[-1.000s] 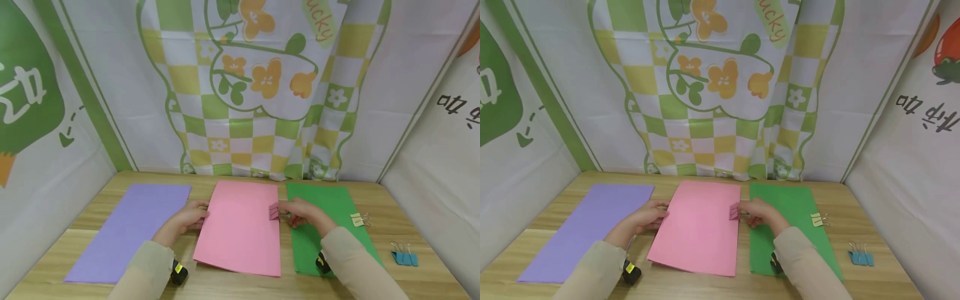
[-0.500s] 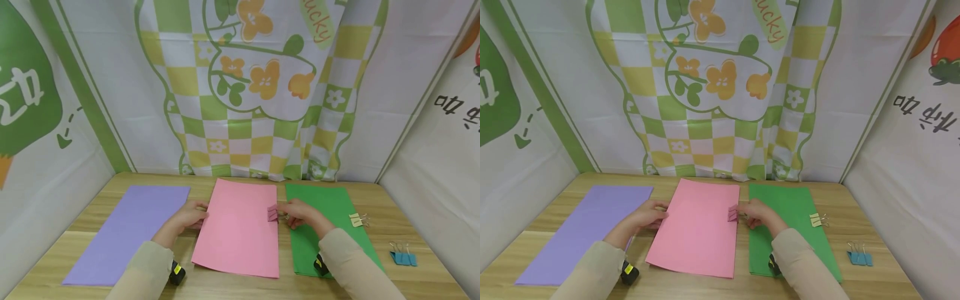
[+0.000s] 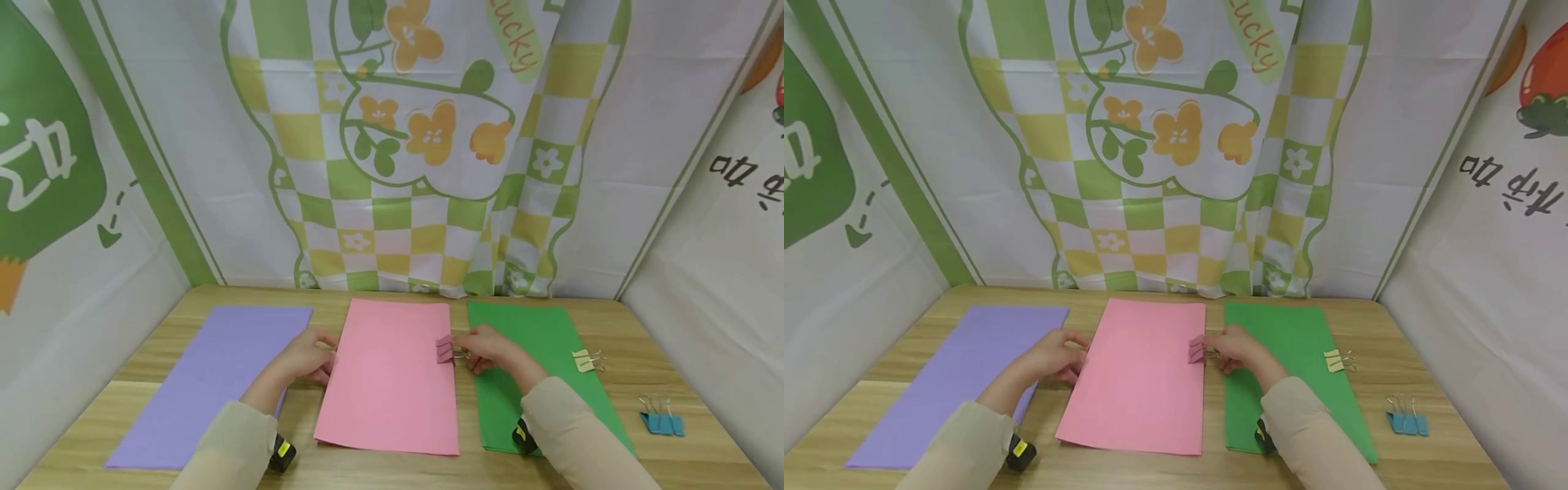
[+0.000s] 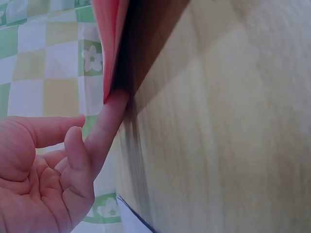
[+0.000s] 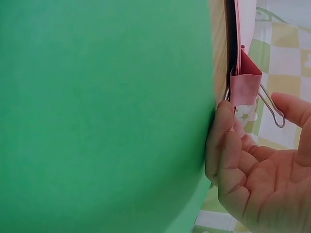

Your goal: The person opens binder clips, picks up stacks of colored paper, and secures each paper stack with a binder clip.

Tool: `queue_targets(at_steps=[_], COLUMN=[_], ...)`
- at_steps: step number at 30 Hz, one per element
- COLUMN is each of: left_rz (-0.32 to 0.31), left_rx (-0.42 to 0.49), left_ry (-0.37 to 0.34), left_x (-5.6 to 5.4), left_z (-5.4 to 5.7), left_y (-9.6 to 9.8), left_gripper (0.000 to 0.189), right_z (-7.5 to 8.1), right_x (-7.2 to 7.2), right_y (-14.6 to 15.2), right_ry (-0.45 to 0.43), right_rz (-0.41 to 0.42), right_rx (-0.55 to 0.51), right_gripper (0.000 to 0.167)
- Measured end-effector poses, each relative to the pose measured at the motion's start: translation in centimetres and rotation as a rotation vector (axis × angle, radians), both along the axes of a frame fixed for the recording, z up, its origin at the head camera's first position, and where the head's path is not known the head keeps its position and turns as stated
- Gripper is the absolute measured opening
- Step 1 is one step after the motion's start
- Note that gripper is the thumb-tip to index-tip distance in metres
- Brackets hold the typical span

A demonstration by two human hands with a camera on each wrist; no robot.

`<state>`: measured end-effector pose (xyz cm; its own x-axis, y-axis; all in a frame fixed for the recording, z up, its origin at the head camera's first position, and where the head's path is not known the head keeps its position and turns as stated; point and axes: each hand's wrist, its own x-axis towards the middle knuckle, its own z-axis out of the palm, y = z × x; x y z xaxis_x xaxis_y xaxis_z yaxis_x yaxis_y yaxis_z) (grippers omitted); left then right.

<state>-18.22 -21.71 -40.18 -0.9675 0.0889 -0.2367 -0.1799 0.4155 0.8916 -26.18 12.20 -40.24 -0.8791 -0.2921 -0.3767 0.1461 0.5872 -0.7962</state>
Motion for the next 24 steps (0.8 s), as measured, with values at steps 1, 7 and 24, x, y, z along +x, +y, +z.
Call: queue_targets(at_steps=[1, 7, 24], left_rz=[-0.001, -0.013, 0.02], left_rx=[-0.007, -0.027, -0.056], left_ry=[0.001, 0.004, -0.005], left_x=[0.11, 0.3, 0.3], left_z=[0.03, -0.06, 0.19], left_y=[0.05, 0.13, 0.2], left_gripper=[0.036, 0.029, 0.034], right_z=[-0.02, -0.13, 0.12], right_x=[0.0, -0.1, 0.02], right_y=[0.0, 0.0, 0.15], right_ry=[0.0, -0.004, 0.003], right_rz=[-0.001, -0.006, -0.014], right_rx=[-0.001, -0.019, -0.057], right_gripper=[0.026, 0.023, 0.028])
